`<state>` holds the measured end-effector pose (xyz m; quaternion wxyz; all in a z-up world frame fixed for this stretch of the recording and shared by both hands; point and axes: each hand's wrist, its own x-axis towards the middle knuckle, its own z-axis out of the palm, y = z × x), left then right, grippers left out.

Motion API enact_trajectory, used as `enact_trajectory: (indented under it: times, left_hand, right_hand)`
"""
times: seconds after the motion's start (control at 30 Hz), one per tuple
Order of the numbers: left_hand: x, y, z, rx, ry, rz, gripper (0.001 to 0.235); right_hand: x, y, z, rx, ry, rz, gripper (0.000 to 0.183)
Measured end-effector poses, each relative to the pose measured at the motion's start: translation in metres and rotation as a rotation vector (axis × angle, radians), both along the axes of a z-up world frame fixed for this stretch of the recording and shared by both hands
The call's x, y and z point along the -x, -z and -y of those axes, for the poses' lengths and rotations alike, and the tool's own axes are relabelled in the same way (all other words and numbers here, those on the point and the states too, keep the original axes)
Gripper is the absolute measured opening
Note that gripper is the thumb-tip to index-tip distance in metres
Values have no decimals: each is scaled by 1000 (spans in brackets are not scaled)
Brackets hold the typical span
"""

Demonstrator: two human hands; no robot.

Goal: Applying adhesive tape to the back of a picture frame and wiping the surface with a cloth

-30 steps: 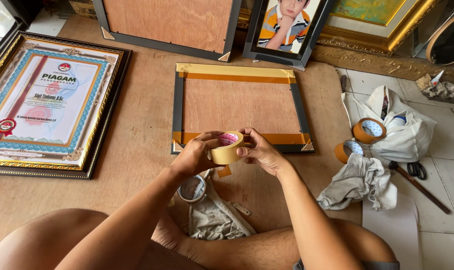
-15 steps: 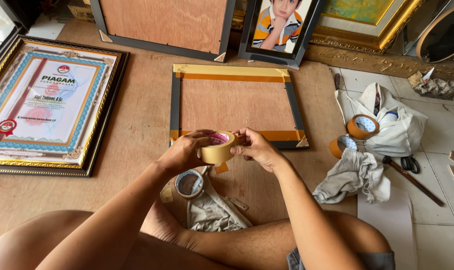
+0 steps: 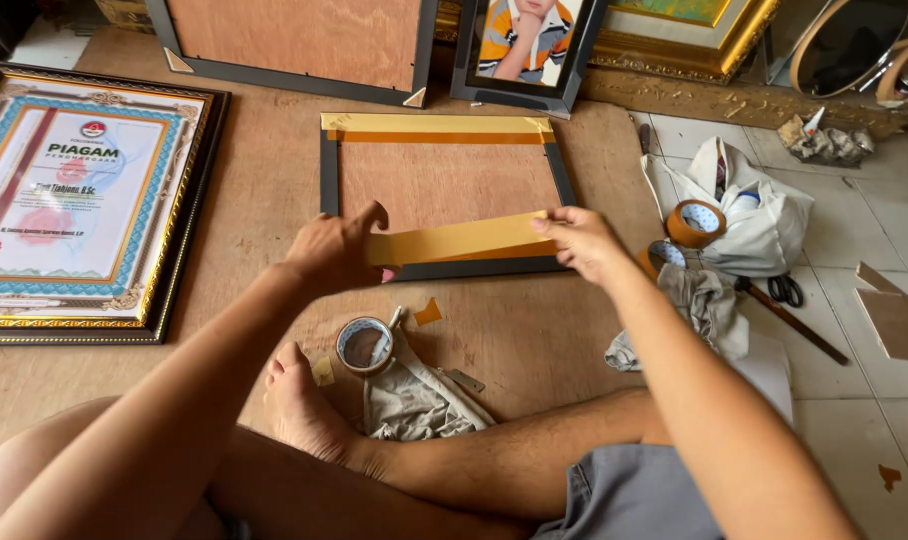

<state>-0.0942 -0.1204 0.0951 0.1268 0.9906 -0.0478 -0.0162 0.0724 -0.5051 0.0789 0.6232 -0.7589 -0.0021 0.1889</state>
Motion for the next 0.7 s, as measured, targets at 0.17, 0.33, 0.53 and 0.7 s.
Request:
enact_trajectory:
  times: [0.17, 0.33, 0.53, 0.7]
  left_hand:
    - [-4, -7, -22, -1, 107, -24, 79]
    - [-5, -8, -12, 31, 167, 19, 59]
    - [-21, -9, 17, 41, 81, -164, 32]
    - [-45, 3, 31, -111, 28, -245, 34]
  right_hand:
    - [-12, -19, 67, 90, 90, 25, 63]
    - [-34, 29, 107, 101, 145, 10, 56]
    - [-46, 68, 121, 184, 125, -12, 50]
    - [-81, 107, 138, 303, 65, 85, 50]
